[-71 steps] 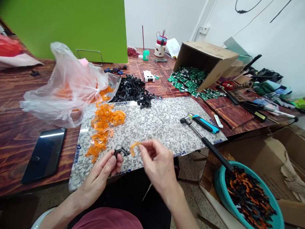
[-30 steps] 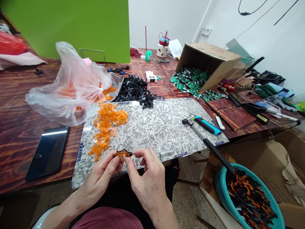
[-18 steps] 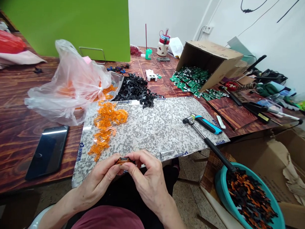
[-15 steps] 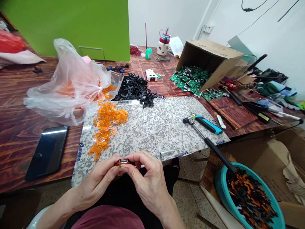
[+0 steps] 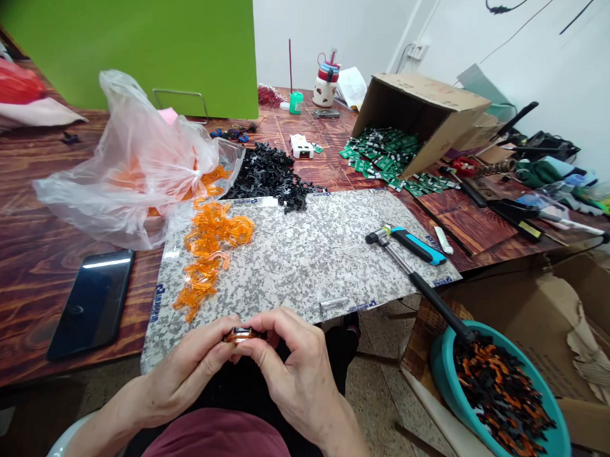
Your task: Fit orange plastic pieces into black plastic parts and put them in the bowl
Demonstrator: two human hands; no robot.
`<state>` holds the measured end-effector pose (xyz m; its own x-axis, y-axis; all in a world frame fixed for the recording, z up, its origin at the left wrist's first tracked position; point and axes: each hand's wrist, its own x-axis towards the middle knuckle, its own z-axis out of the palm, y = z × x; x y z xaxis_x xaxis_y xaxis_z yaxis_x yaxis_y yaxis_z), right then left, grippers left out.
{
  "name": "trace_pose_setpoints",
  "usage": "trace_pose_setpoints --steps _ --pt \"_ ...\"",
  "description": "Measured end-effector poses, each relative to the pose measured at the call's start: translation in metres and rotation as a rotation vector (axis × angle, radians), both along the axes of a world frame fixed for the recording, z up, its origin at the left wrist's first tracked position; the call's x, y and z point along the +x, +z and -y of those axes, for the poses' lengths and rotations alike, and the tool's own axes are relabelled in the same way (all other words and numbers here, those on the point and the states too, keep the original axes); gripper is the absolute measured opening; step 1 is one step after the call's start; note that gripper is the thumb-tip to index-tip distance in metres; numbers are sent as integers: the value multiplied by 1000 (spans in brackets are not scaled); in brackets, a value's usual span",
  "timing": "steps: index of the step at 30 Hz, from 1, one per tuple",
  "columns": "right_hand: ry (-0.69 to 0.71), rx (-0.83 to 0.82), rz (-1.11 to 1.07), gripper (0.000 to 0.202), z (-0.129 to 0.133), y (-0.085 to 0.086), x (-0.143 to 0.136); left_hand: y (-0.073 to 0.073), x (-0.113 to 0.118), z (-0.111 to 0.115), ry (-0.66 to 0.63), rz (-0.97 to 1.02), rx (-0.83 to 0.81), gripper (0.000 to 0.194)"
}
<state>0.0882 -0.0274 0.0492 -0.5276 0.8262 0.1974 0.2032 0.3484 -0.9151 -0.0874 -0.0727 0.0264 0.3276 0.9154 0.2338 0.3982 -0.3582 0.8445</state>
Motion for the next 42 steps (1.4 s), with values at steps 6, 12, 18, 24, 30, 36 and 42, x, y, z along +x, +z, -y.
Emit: trace_pose_setpoints --steps 6,12,18,24,30,36,42 --pt "-4 -47 -22 5 4 -3 0 -4 1 -2 10 1 70 28" --pt "-11 6 2 3 7 -3 -1 -9 3 -1 61 4 199 32" --pt "-23 -3 -22 3 5 -6 -1 -8 5 -3 85 -7 237 35" --pt "-46 3 -83 8 -1 -13 6 -9 6 -7 80 -73 114 24" --pt "-405 -197 -77 15 -3 -47 57 -17 5 -7 208 -87 -39 37" --pt "-791 -217 -35 26 1 -81 155 -29 0 -11 215 -51 -155 29" --pt "-873 -162 -51 26 11 -86 183 -43 0 -9 362 -101 -95 29"
